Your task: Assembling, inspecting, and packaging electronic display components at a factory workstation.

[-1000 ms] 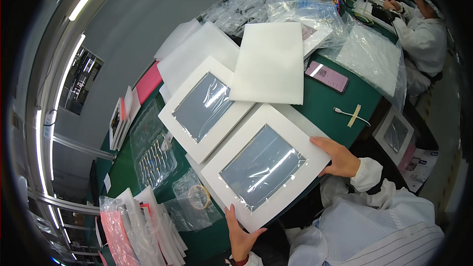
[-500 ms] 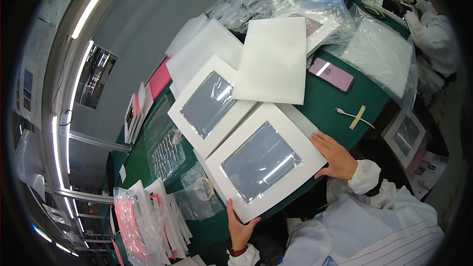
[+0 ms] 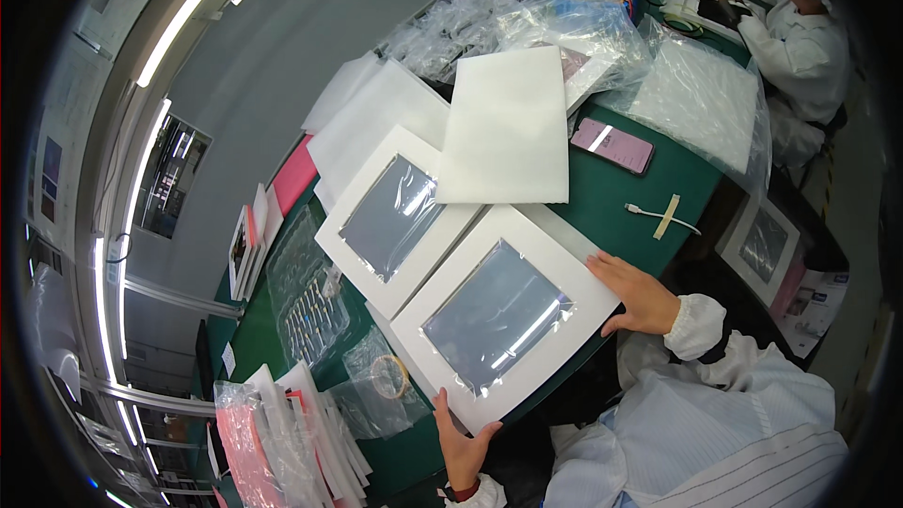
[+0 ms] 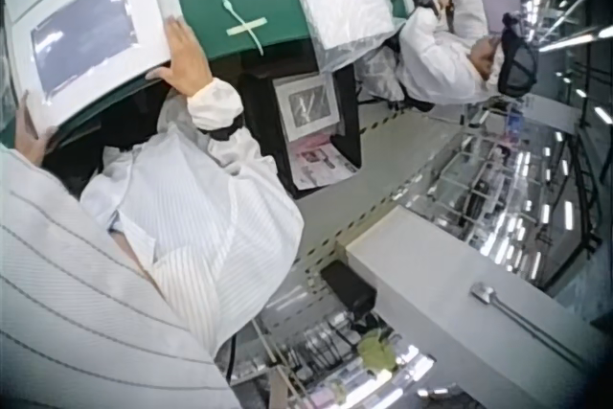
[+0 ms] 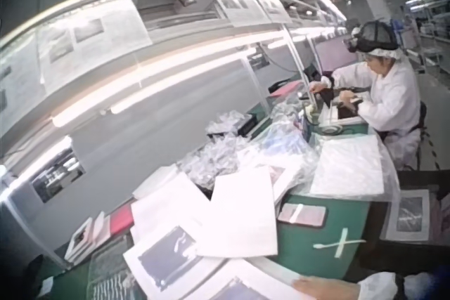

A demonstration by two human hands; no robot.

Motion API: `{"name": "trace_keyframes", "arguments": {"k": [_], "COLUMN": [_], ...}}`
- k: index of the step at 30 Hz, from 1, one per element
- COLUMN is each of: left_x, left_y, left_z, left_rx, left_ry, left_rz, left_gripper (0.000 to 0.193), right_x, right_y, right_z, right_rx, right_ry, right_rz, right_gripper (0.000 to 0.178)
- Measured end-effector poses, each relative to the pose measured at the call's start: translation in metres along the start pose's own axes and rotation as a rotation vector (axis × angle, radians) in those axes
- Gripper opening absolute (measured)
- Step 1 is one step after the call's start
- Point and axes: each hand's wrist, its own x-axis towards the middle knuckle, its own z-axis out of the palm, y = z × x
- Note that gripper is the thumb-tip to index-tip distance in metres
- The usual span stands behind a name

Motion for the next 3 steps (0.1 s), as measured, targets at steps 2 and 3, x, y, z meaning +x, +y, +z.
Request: {"name": "trace_keyframes", "arguments": {"k": [2,3], "left_x": [0.0057,0.0116], "left_y": [0.0023,0.0057], "left_z": [-0.0002,0.0031], "left_rx": [-0.105,-0.148], "left_ry": [0.057,0.095], "left_rz": [-0.024,-0.036], "left_gripper": [0.092,0.09], "right_x": [0.004,0.0064], "right_y": [-0.0023,-0.0031], "right_z": [-0.0019,-0.0035], "right_rx": [0.081,0.175], "right_ry": [-0.045,-0.064], "right_rz": [0.067,0.143], "right_gripper": [0.098,0.099]}}
